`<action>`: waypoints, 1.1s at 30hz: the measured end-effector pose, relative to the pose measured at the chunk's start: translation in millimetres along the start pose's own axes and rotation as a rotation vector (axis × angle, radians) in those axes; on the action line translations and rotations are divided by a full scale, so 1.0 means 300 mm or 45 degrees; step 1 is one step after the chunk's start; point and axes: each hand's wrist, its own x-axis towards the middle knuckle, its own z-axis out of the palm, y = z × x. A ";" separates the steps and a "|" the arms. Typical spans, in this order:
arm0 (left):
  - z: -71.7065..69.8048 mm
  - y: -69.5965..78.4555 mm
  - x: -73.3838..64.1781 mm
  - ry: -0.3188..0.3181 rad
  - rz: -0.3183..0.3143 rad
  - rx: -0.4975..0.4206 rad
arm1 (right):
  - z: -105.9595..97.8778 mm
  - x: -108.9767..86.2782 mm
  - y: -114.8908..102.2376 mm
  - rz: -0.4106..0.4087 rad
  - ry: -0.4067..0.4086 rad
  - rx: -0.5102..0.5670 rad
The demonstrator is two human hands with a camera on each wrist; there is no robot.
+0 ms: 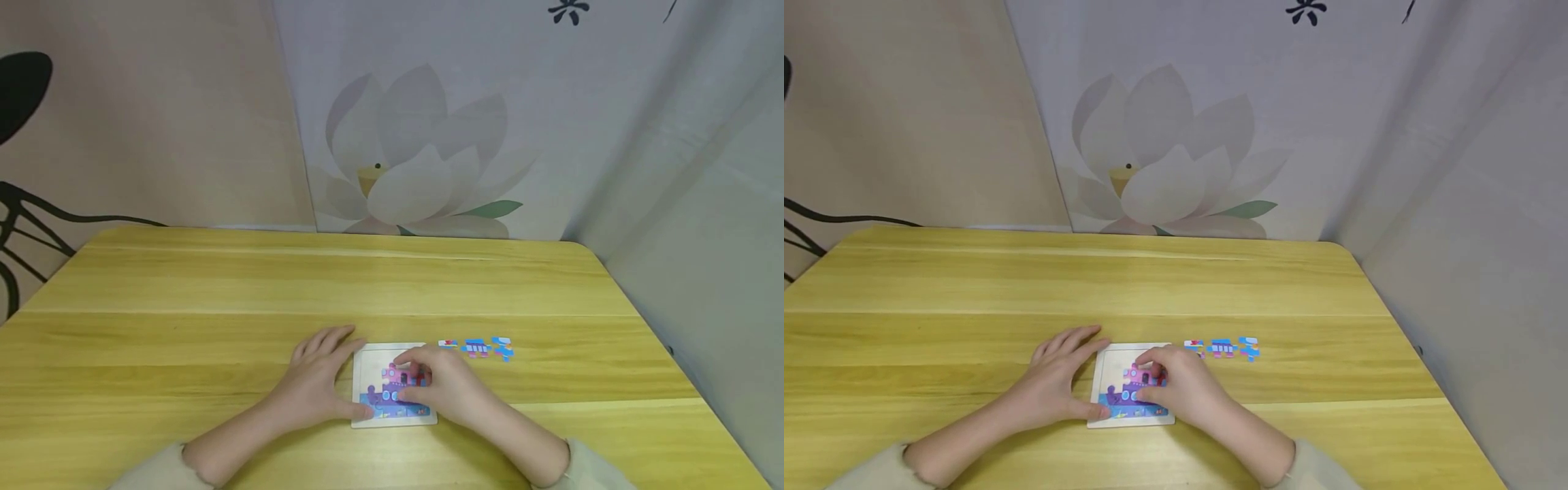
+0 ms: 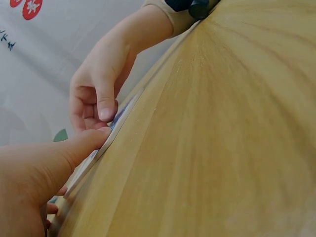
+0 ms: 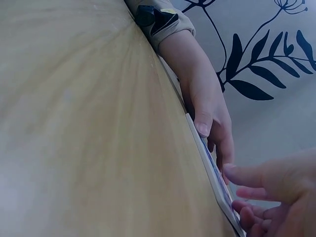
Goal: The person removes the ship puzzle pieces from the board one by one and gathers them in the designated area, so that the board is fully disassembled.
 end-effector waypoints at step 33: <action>0.009 -0.006 0.003 0.000 -0.011 0.010 | 0.001 0.012 -0.040 0.052 -0.073 -0.148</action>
